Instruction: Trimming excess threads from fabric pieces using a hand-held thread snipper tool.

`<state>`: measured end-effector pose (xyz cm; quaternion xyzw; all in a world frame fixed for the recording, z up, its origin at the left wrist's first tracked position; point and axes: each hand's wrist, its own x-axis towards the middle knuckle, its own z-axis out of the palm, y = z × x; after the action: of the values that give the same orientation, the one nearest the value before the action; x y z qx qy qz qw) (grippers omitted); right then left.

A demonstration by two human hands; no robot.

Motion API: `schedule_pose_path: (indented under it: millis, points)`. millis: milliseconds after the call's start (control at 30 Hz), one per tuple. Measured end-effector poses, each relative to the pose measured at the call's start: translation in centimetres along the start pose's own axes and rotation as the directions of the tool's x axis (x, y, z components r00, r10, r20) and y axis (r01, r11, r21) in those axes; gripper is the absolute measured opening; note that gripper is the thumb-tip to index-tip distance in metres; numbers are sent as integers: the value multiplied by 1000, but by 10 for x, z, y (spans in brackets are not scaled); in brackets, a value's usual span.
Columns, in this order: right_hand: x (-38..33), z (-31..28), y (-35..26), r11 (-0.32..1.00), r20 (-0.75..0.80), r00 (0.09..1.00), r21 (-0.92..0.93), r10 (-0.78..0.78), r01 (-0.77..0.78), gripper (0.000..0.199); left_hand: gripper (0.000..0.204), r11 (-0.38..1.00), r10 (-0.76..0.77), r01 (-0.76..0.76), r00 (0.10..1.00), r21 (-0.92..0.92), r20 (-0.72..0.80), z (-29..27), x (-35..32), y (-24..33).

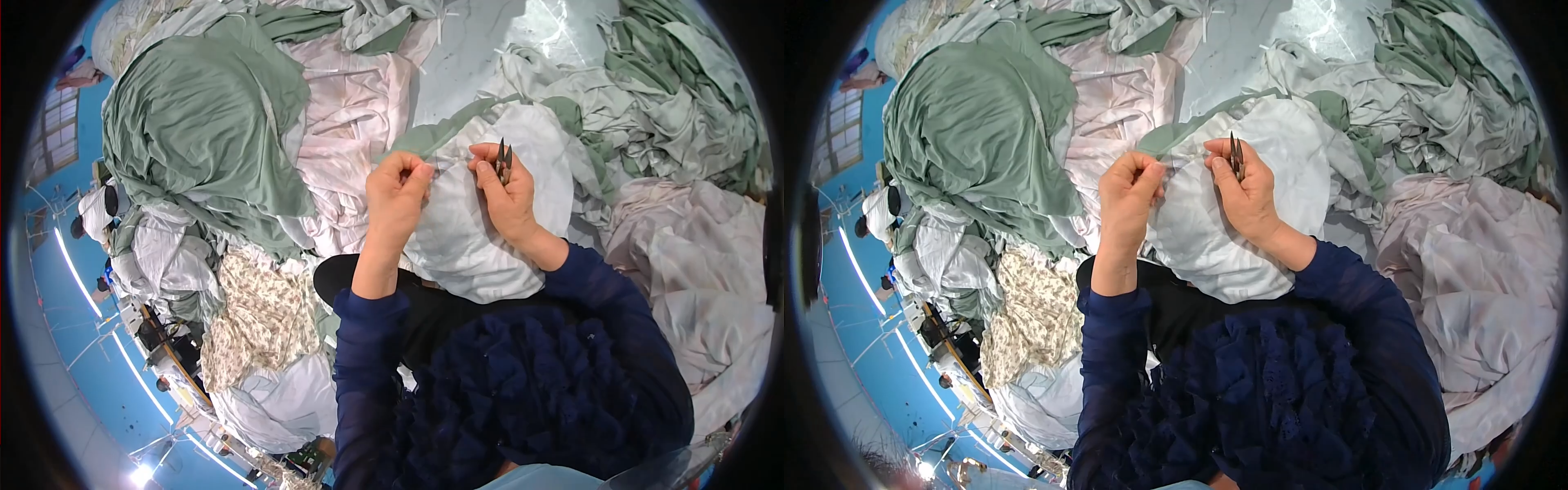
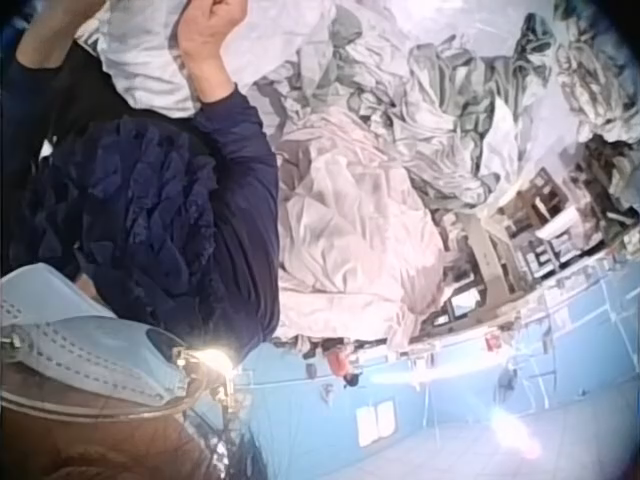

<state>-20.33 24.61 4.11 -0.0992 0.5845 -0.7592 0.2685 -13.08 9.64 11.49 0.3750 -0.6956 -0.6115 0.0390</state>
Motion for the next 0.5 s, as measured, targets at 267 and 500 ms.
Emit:
schedule_pose_path:
  millis: [267,500]
  points:
    - [1,3,0,1000,-10,1000,-11,16,-16,21,9,960,130,-127,992,-251,-6,11,5,7]
    - [2,3,-1,1000,-11,1000,-8,11,-11,21,8,814,330,-266,943,517,-36,4,4,8]
